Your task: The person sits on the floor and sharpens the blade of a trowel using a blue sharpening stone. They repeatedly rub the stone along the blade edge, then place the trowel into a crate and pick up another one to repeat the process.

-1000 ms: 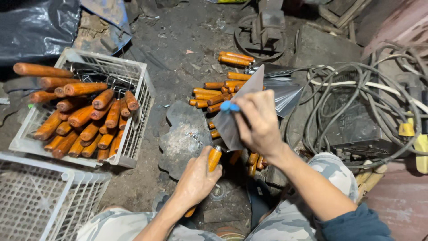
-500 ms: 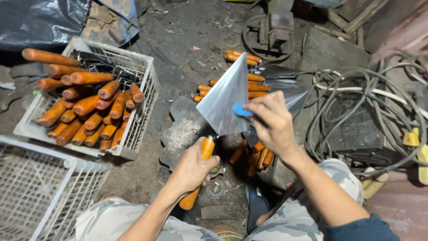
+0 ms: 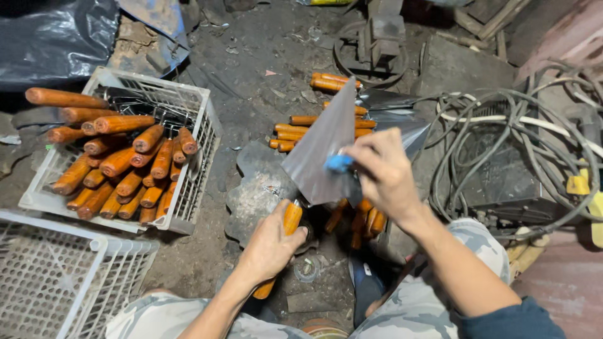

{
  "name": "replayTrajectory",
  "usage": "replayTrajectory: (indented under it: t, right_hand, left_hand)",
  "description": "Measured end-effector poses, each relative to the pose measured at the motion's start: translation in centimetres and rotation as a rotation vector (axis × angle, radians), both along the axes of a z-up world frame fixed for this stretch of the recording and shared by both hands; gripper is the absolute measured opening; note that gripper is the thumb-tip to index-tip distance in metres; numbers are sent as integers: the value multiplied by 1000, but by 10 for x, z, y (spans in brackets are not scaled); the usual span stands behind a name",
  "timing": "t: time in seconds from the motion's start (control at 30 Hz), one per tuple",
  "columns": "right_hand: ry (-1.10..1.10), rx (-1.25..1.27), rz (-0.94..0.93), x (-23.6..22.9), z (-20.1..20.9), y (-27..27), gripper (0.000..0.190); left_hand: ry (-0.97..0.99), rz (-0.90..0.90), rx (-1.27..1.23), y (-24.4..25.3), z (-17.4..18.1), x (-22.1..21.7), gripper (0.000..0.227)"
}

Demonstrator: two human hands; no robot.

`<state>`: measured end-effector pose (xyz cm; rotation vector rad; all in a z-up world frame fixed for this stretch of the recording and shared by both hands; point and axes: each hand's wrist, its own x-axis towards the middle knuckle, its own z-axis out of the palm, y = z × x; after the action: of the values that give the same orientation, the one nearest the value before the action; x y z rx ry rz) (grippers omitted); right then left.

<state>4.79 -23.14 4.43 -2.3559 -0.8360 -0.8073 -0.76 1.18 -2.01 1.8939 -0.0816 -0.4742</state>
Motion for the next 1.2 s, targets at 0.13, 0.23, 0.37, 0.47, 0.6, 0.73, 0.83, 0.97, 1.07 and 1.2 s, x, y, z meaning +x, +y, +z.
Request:
replayTrajectory:
  t: [0.13,0.23,0.37,0.47,0.6,0.73,0.83,0.97,1.07,1.2]
  right_hand:
    - [-90,35,-234,36,-2,-33,28]
    - [-91,116,-364,61,4,-53,21]
    - [272,488,-339,55,11,-53,20]
    - [366,458,-167,34,2,-37,20]
    - [354,417,-81,12,-14,-16,17]
    - [439,469,26,-11,-10,-2,19]
    - [459,377,167,-22,-4,-4,19]
    - [368,331,147,-17,5,-17,21]
    - [335,421,-22,-9,14,-23,21]
    - [99,119,-6,-7,10,-12,38]
  left_hand:
    - [-38,-150,-68,0,-1,-9,64]
    - [301,-175,-265,-6,0,-13,64]
    - [453,-129,-483,-10,6,-12,40]
    - [426,-92,-517,-11,8,-8,30]
    - [457,-70,-534,-12,9,-5,26]
    - [481,-24,-573,-8,4,-2,26]
    - [441,50,-566,-12,-6,0,28]
    - [-481,242,-51,-4,-16,15,53]
    - [-364,279,144,2,-14,13,69]
    - [-245,235,188,-1,3,8,65]
